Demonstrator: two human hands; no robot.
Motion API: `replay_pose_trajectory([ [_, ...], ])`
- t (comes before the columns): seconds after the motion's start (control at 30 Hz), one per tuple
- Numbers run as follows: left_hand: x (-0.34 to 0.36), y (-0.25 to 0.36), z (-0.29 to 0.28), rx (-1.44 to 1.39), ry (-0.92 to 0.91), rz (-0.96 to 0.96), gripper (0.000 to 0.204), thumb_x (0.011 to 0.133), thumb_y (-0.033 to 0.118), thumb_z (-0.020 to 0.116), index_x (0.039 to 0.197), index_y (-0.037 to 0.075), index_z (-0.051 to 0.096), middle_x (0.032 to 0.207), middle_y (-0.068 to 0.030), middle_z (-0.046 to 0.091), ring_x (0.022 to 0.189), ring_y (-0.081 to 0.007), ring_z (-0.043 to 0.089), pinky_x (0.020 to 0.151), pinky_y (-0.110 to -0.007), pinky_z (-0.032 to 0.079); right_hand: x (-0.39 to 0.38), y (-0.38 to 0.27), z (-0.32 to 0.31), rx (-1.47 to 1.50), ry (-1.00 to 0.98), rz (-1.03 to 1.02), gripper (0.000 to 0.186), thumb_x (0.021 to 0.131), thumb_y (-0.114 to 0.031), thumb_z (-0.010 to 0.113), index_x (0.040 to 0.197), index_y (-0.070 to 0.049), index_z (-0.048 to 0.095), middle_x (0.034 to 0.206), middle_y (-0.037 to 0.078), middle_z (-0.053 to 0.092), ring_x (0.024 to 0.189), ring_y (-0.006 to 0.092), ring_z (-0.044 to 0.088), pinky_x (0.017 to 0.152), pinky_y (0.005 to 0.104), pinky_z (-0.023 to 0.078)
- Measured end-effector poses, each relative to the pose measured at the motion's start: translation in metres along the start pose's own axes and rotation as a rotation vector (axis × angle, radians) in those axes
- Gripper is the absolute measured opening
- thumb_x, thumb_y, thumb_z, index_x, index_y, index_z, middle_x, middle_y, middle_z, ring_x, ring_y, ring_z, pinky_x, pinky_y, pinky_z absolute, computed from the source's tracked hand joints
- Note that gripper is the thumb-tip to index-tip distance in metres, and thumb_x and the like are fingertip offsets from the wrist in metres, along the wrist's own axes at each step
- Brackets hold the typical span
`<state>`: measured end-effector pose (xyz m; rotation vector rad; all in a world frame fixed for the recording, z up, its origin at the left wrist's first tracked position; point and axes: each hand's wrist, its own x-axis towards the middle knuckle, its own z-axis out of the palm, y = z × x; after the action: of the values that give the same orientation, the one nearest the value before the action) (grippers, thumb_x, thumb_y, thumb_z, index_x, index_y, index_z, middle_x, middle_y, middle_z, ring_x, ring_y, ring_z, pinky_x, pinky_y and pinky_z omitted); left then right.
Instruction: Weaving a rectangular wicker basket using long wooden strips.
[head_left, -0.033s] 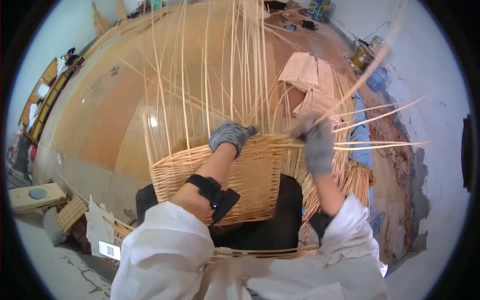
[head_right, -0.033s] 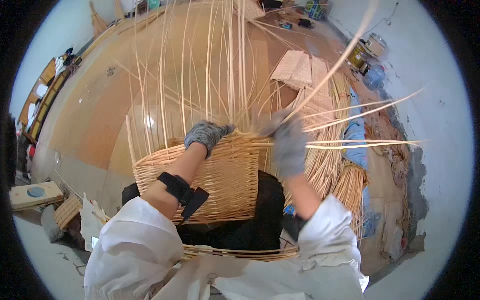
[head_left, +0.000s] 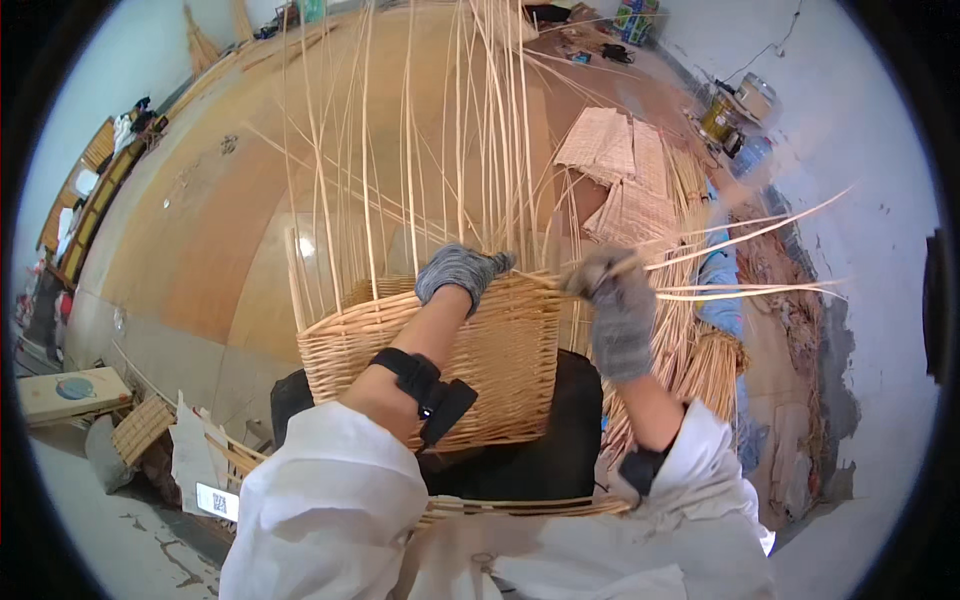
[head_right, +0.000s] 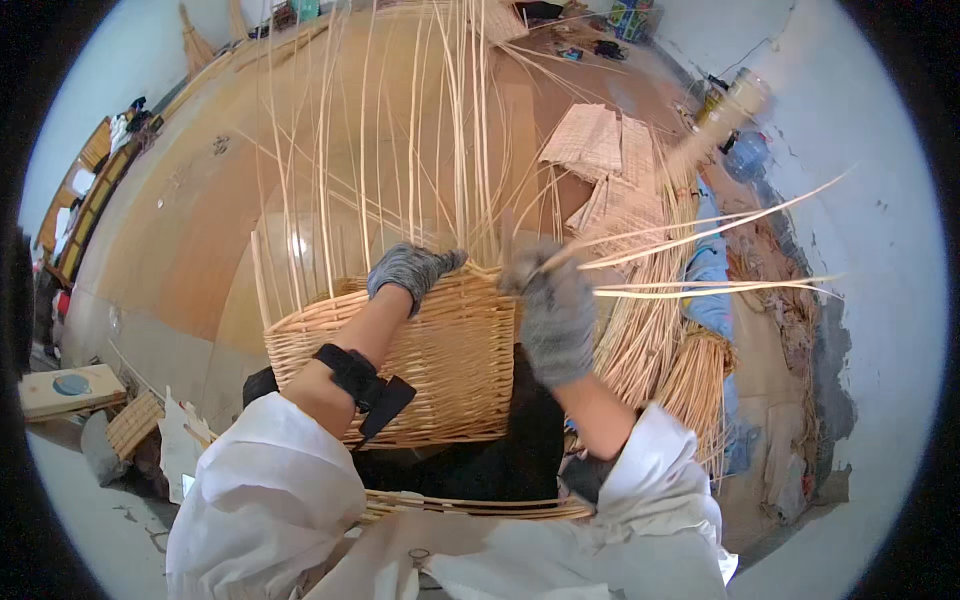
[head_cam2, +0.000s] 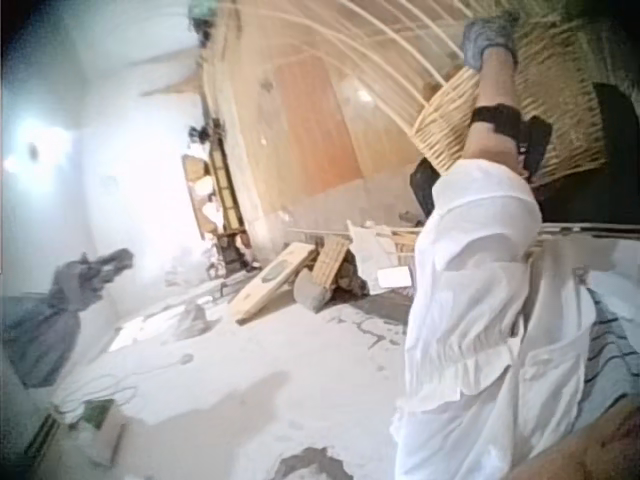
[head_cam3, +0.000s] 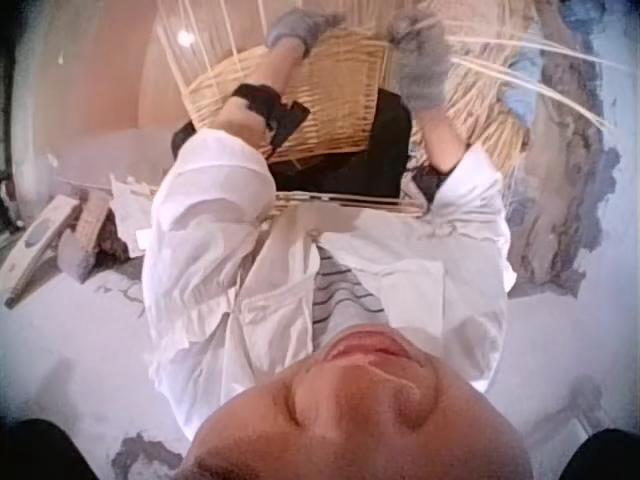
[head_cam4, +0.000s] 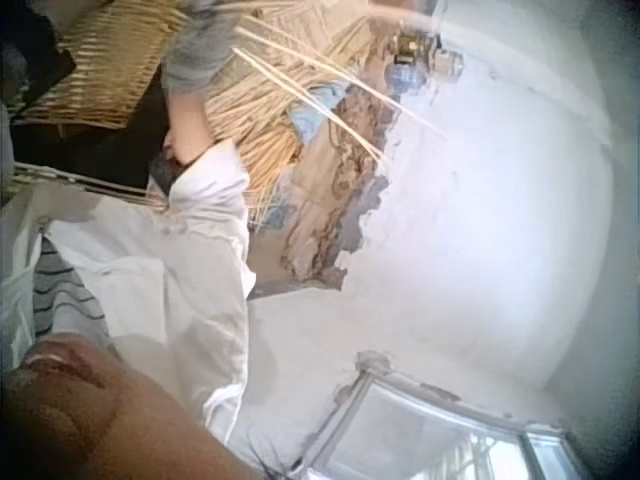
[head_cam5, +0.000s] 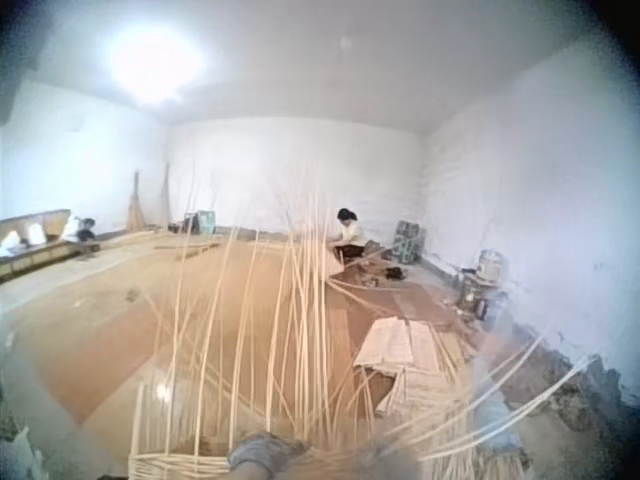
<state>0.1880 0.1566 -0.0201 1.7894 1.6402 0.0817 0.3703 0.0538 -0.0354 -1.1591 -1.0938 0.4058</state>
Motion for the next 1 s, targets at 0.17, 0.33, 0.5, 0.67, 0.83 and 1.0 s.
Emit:
replay_pose_trajectory([
  [0.17,-0.012,0.007,0.003,0.022,-0.063,-0.109,0.068,0.075,0.059,0.049,0.117,0.006,0.05,0.113,-0.0169,0.053,0.102,-0.0247,0.054,0.09,-0.034,0.038,0.01,-0.064,-0.022,-0.414,0.061,0.667,0.022,0.087,-0.025,0.049,0.091,-0.004,0.052,0.068,0.008,0.055,0.066,0.0185,0.053,0.06,0.0312,0.043],
  [0.33,-0.037,-0.006,0.068,0.391,0.404,0.464,0.074,0.077,0.058,0.045,0.133,0.014,0.027,0.134,-0.0142,0.029,0.125,-0.0262,0.026,0.101,-0.053,0.006,0.024,-0.049,0.012,-0.831,-0.218,-0.066,0.033,0.081,-0.036,0.05,0.072,-0.005,0.058,0.063,0.011,0.057,0.063,0.0278,0.055,0.06,0.0363,0.043],
  [0.5,-0.031,-0.019,0.076,0.308,0.472,0.575,0.066,0.077,0.057,0.046,0.125,0.012,0.037,0.121,-0.0159,0.04,0.117,-0.031,0.034,0.099,-0.057,0.006,0.022,-0.015,0.037,-1.377,-0.639,-0.17,0.035,0.081,-0.038,0.048,0.072,-0.006,0.058,0.067,0.015,0.058,0.071,0.03,0.057,0.064,0.0404,0.043],
  [0.67,-0.051,-0.095,0.011,0.202,1.028,0.581,0.055,0.082,0.043,0.047,0.117,0.001,0.04,0.109,-0.014,0.043,0.105,-0.0289,0.043,0.097,-0.042,0.03,0.026,-0.007,0.026,-1.493,-0.678,-0.014,0.038,0.083,-0.04,0.043,0.082,-0.007,0.062,0.078,0.015,0.062,0.072,0.0273,0.06,0.063,0.0386,0.045],
  [0.83,-0.036,-0.215,-0.048,-1.218,0.424,0.123,0.031,0.085,0.03,0.054,0.097,0.002,0.053,0.072,-0.0044,0.052,0.07,-0.0139,0.052,0.06,-0.026,0.046,0.04,0.002,0.059,-1.541,-0.525,0.154,0.047,0.086,-0.04,0.032,0.079,-0.006,0.065,0.076,0.015,0.063,0.076,0.0268,0.062,0.073,0.0414,0.042],
  [1.0,-0.052,-0.179,-0.079,-1.75,0.298,0.256,0.027,0.085,0.035,0.051,0.079,0.01,0.05,0.064,0.0003,0.047,0.053,-0.0113,0.043,0.052,-0.025,0.041,0.092,-0.077,0.063,-1.629,-0.333,0.118,0.045,0.082,-0.042,0.039,0.075,-0.008,0.067,0.076,0.015,0.063,0.074,0.0265,0.062,0.071,0.0386,0.044],
])
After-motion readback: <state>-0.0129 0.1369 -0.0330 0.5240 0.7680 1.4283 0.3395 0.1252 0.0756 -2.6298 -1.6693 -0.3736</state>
